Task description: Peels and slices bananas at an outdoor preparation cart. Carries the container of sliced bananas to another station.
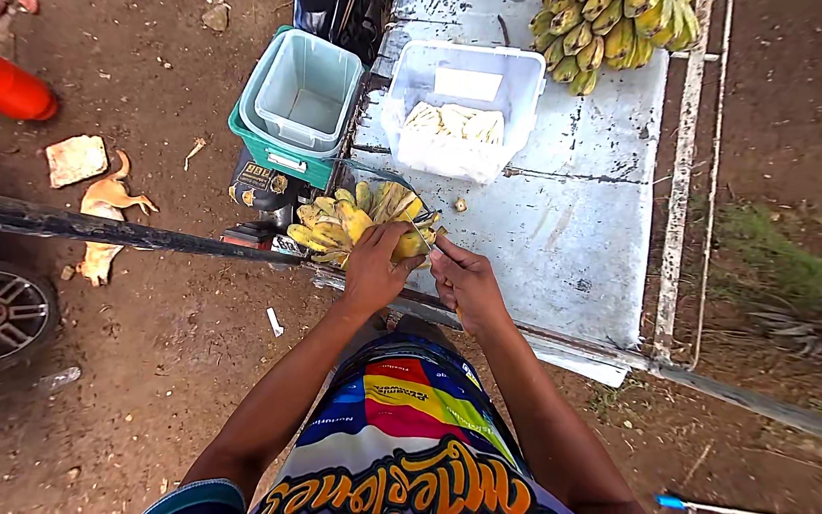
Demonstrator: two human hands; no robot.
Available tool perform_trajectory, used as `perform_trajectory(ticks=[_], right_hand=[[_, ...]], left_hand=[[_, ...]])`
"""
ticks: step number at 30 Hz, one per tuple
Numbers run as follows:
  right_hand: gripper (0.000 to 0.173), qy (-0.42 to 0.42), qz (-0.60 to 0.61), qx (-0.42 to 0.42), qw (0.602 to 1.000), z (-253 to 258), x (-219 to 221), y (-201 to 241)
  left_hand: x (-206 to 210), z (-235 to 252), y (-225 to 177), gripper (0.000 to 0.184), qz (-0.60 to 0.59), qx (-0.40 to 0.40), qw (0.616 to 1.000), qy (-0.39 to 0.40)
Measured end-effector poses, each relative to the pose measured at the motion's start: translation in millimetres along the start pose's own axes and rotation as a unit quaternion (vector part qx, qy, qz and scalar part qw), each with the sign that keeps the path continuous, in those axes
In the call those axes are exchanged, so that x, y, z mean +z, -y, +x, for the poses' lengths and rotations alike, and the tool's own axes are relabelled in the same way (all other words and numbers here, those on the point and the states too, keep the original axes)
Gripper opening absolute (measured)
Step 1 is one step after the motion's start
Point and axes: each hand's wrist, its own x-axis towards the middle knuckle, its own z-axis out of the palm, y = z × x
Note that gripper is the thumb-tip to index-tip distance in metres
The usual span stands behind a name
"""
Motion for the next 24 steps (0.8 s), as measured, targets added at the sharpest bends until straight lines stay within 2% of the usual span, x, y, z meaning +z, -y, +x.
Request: perform_trajectory(ticks=[16,21,24], right_hand=[[0.036,0.037,0.063,0.044,0.996,12.9,-0.1,12.1],[0.036,0.053,0.096,0.059,0.992,17.3,-3.6,11.4],[0.035,0.051,0.105,0.065,0.991,19.4,-3.6,11.4]], left_hand=[[-5.2,6.3,11.3,0.048,-0.061,-0.025,0.998,0.004],[-3.7,7.7,13.8,0.056,-0.052,-0.006,0.999,0.003],[-3.7,7.0,12.5,0.048,-0.056,-0.001,0.998,-0.012]])
